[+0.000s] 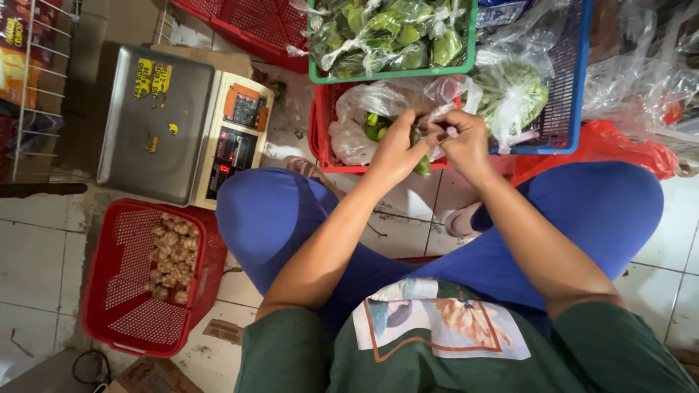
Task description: The person sorts green leafy vegetables and small green items into plastic bags, ties the bags closed, and places them onto a digital scale to check the weight before moving them into baskets.
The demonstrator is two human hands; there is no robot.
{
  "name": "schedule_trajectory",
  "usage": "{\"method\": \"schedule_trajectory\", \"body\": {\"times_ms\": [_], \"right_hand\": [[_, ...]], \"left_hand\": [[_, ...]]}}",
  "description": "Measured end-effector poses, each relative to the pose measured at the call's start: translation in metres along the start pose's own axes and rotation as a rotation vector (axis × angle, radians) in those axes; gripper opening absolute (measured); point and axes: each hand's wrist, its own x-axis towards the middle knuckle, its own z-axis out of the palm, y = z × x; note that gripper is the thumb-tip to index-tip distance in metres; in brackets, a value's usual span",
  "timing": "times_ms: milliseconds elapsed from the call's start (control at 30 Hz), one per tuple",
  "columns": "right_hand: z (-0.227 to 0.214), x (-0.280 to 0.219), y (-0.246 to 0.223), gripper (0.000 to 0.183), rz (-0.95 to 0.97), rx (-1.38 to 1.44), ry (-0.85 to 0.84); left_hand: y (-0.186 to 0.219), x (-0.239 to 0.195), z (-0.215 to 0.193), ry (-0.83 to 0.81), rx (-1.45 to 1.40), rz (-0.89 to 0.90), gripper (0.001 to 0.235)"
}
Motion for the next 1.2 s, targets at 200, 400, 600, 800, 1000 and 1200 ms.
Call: {"method": "schedule_trajectory", "body": {"times_ms": [200,400,600,800,1000,1200], "right_hand": [[-0.011,0.003,-0.001,0.011,0.127,0.179,-0.006],[-0.021,0.011,0.008,0.010,0.430,0.736,0.066],[-0.036,0.025,0.007,0.009,0.424,0.888,0.106],[-0.008,0.020,-0.029,0.022,0.436,0.620,-0.055],[0.024,-0.003,-0.030,0.056,0.096,0.203,-0.253],[0.007,0.001,-0.008,0.040,0.246,0.421,-0.204]], "left_hand": [[-0.009,0.004,0.000,-0.143,-0.052,-0.112,0.034],[-0.013,0.006,0.001,-0.240,-0.142,-0.063,0.035],[-0.008,0.000,0.007,-0.208,0.080,-0.125,0.029],[-0.034,0.000,0.008,0.191,-0.026,-0.064,0.026],[-0.059,0.016,0.006,0.413,-0.107,-0.061,0.026],[-0.044,0.012,-0.005,0.261,-0.278,-0.063,0.052]]}}
